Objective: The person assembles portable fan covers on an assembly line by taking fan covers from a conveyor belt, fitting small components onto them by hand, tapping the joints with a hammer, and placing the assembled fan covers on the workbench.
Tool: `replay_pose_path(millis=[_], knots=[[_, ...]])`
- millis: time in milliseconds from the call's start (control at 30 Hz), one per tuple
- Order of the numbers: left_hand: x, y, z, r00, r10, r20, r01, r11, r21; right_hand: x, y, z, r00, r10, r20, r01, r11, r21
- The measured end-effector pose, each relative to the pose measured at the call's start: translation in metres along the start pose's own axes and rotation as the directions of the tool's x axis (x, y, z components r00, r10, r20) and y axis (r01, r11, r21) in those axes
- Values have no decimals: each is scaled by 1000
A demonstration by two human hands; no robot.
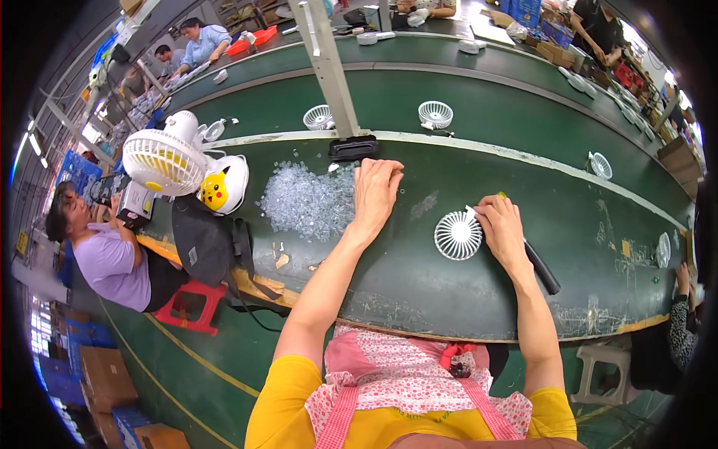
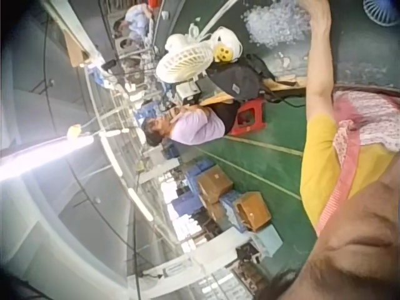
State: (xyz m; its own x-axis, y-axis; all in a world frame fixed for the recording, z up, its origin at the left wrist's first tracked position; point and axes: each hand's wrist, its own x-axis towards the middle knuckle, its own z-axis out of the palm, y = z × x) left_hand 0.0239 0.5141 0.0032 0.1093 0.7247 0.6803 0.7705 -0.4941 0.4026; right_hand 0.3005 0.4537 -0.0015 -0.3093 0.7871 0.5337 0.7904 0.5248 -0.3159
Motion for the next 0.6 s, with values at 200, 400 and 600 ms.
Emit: replay_pose_path(millis=[200, 400, 600], knots=[[-14, 28, 13, 704, -290, 648, 702, 154, -695, 2, -26, 8, 961, 274, -21, -220, 813, 539], [-27, 40, 26, 616, -183, 766, 747, -173, -642, -4, -30, 12, 952, 307, 19, -242, 709, 663], [-29, 52, 23, 620, -208, 756, 748, -133, -650, -6, -32, 11, 961, 276, 11, -221, 746, 629]])
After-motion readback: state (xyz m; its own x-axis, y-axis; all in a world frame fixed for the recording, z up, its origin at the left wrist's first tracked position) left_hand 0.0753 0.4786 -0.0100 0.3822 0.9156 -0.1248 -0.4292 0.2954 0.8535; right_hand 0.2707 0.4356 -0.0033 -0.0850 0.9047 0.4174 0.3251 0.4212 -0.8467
